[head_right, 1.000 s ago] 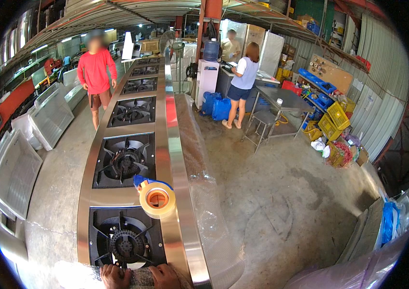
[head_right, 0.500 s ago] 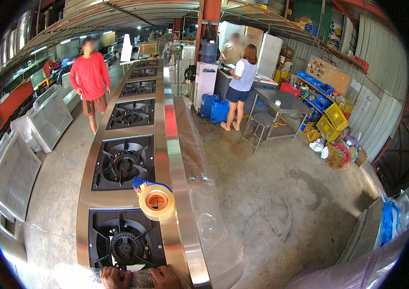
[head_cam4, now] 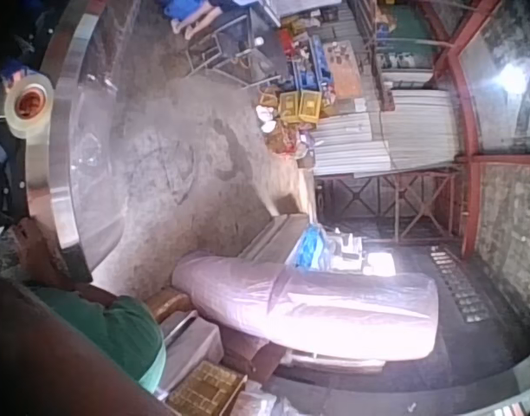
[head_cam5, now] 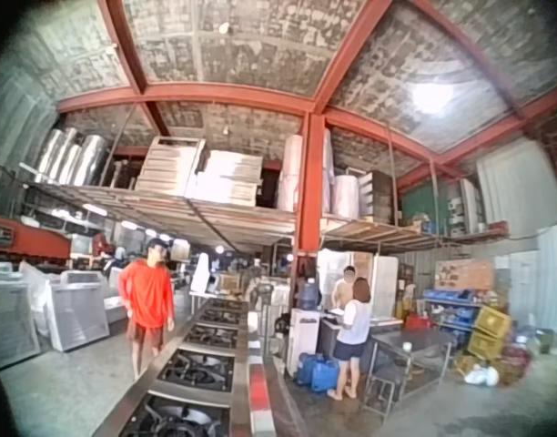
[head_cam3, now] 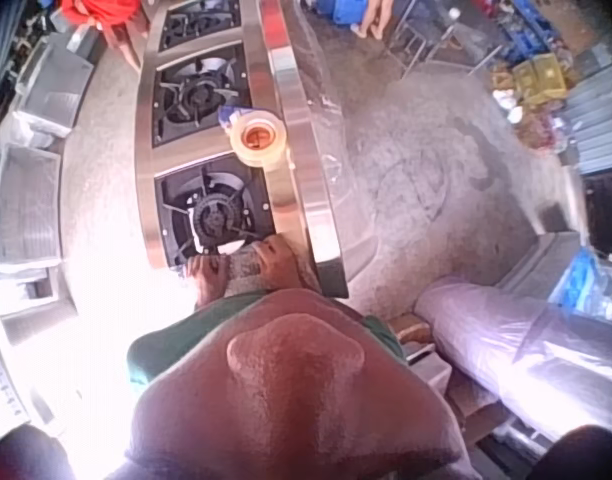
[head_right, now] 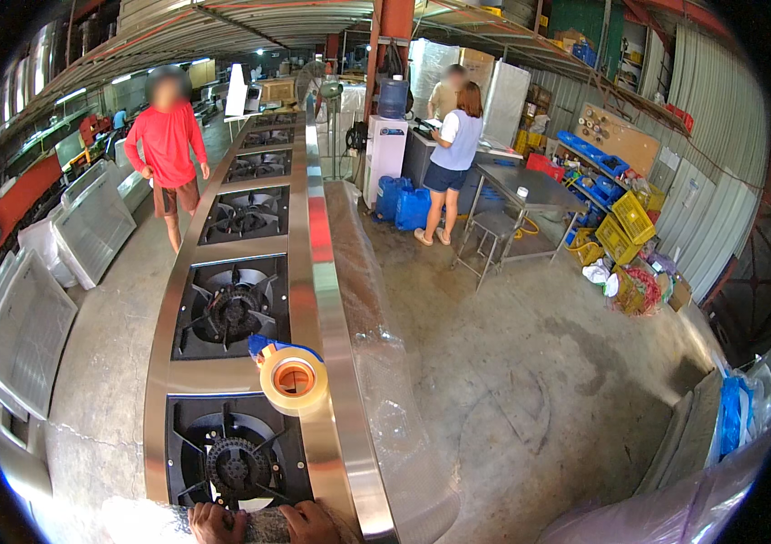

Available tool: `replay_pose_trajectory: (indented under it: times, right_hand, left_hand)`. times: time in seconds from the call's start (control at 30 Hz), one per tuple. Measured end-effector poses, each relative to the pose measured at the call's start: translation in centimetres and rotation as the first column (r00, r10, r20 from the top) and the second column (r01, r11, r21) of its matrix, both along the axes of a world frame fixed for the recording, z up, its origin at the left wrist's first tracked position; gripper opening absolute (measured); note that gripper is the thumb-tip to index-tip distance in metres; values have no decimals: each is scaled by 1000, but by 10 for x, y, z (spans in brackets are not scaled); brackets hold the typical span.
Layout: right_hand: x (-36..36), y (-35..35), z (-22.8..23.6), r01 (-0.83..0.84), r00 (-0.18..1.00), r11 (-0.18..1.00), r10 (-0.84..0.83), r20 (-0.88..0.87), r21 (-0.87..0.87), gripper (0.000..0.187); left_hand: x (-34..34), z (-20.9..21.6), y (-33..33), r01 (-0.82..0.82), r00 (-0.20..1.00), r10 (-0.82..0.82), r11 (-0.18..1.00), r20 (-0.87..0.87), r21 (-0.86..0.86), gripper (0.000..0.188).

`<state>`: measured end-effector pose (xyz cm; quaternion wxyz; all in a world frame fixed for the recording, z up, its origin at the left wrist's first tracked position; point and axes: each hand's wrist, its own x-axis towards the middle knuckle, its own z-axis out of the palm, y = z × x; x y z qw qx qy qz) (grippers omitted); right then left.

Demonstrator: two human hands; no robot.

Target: The person wraps a long stainless steel gas stove with bubble wrap and secures it using packing tape. They unroll the bubble wrap, cover the stove surface, and apply tape to hold the wrap in place.

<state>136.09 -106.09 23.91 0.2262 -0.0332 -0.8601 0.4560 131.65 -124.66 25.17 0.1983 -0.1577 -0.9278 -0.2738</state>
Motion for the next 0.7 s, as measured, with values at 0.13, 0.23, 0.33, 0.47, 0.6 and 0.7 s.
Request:
replay_pose_trajectory:
  times: [0.13,0.23,0.33,0.47,0.6,0.7]
  right_hand:
    - [0,2,7,-7,1000,1000,7,14,8,23]
    - [-1,-1,0,19,999,997,-17,30,-72,23]
    - [2,4,12,-34,999,999,33,40,22,23]
    - [3,-4,-12,31,998,998,-28,53,-59,22]
    - [4,-2,-3,12,999,1000,-13,45,8,23]
    - [7,-1,-6,-6,1000,992,4,17,126,23]
  left_hand:
    - [0,2,1,-1,1000,1,1000,-11,-4,36]
    - [0,1,1,-7,1000,7,1000,-3,-9,36]
    - [1,-1,-1,-10,1000,10,1000,3,-19,36]
    - [0,-9,-2,-15,999,13,999,-37,-49,35]
    - [0,-11,-7,2,1000,-3,997,-24,-72,33]
    - [0,-8,-8,-27,992,43,991,121,-133,30]
